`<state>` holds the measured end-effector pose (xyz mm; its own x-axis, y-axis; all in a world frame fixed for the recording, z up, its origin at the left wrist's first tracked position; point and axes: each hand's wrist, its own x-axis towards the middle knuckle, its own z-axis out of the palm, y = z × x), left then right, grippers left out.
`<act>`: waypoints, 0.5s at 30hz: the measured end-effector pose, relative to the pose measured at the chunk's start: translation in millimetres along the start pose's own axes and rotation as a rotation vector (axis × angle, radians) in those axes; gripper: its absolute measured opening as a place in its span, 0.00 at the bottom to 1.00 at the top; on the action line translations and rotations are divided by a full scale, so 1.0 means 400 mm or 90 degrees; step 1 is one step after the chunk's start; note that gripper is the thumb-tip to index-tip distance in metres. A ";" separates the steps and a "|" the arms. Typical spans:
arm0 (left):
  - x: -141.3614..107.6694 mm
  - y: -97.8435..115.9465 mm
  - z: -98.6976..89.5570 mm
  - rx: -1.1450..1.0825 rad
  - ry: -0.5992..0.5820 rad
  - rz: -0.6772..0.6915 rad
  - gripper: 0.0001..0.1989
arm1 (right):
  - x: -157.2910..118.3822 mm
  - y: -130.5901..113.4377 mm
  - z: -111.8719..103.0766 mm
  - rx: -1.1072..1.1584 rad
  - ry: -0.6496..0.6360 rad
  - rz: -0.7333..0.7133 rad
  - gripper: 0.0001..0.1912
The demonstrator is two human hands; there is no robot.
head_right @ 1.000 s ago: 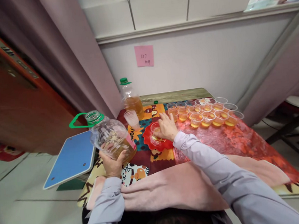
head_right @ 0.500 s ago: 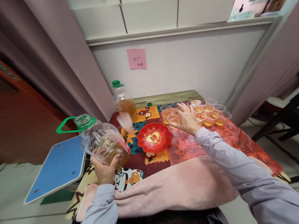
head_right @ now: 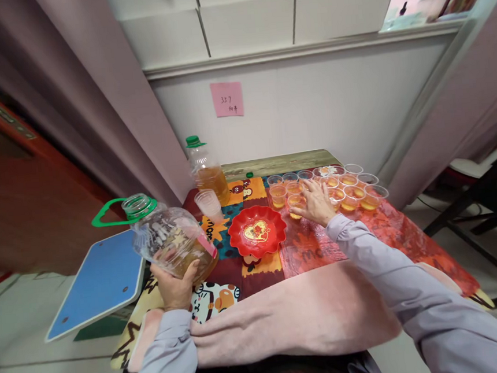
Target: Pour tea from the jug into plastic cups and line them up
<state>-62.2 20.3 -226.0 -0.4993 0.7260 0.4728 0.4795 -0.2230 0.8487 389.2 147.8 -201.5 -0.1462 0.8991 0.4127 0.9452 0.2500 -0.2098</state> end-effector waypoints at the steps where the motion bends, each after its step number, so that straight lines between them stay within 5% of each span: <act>1: 0.000 -0.002 0.000 -0.001 0.000 -0.001 0.45 | 0.001 0.000 0.003 -0.002 -0.002 0.001 0.32; 11: -0.003 -0.001 0.003 -0.032 -0.002 -0.007 0.48 | -0.007 -0.004 0.007 -0.033 -0.002 0.014 0.33; 15: -0.008 0.005 0.004 -0.050 -0.002 -0.007 0.49 | -0.008 -0.026 -0.014 -0.035 0.059 0.007 0.39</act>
<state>-58.3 18.6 -226.1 -0.5012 0.7311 0.4629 0.4161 -0.2655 0.8697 381.6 140.1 -195.7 -0.1103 0.8638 0.4915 0.9615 0.2180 -0.1674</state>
